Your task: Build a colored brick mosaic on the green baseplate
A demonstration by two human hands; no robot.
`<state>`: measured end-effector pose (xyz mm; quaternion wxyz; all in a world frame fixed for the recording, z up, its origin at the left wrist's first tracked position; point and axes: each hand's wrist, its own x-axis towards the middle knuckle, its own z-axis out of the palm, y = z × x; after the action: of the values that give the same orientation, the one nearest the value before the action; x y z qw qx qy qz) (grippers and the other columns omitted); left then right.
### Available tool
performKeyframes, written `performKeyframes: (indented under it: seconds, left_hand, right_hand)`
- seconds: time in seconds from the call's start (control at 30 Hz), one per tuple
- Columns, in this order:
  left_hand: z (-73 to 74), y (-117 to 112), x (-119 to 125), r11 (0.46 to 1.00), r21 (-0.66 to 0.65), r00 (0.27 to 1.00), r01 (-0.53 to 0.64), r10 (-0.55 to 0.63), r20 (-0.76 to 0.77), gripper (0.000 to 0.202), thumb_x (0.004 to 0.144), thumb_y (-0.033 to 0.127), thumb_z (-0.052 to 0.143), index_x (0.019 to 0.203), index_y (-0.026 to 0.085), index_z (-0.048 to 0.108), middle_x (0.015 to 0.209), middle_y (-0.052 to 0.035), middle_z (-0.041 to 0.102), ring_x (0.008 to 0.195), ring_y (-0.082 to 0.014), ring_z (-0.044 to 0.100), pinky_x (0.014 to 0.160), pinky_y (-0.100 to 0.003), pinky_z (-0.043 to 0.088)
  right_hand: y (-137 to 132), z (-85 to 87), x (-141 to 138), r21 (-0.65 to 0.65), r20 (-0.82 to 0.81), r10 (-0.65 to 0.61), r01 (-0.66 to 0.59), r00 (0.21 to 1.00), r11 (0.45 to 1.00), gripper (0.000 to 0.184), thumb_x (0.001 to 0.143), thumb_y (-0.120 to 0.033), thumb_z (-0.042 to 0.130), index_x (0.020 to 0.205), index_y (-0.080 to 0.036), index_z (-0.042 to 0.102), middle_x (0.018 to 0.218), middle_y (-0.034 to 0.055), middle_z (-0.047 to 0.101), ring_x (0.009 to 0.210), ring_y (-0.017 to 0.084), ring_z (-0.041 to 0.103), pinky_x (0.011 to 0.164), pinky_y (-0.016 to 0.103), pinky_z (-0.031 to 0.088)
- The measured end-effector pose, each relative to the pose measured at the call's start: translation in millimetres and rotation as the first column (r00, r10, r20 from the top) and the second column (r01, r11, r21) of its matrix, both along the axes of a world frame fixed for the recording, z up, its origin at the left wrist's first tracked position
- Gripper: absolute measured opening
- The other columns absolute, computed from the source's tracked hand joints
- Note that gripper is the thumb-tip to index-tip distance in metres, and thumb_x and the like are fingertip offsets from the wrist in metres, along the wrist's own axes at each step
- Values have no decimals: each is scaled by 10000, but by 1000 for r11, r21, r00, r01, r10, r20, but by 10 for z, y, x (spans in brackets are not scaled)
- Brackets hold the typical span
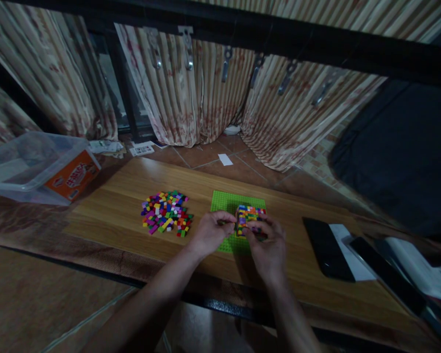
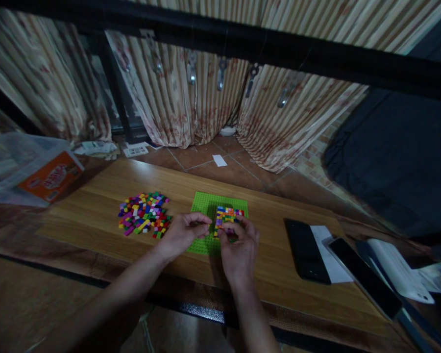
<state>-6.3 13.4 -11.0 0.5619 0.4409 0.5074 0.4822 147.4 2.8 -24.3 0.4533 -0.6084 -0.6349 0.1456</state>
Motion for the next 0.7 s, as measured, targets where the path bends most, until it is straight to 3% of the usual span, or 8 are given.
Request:
performKeyframes:
  seconds: [0.23, 0.4, 0.7]
  left_hand:
    - [-13, 1, 16, 996, 74, 999, -41, 41, 0, 128, 674, 149, 679, 772, 184, 754, 696, -10, 689, 675, -146, 595, 654, -249, 462]
    - [-19, 10, 69, 997, 77, 999, -33, 31, 24, 105, 663, 132, 676, 731, 180, 739, 647, 5, 671, 635, -138, 589, 650, -248, 471]
    - [-73, 15, 178, 990, 134, 999, -45, 46, 0, 101, 702, 118, 663, 725, 180, 739, 731, -12, 714, 698, -151, 638, 696, -252, 494]
  right_hand:
    - [14, 1, -54, -28, -45, -96, 94, 994, 995, 196, 696, -295, 676, 868, -202, 677, 1158, 114, 547, 1104, 293, 490, 943, 456, 392]
    - [30, -19, -49, -27, -60, -91, 89, 994, 996, 207, 697, -309, 664, 873, -201, 649, 1165, 115, 537, 1106, 295, 483, 935, 465, 388]
    - [10, -62, 36, -35, -142, -46, 42, 989, 999, 249, 701, -401, 699, 855, -208, 665, 1184, 102, 543, 1128, 279, 504, 951, 444, 402]
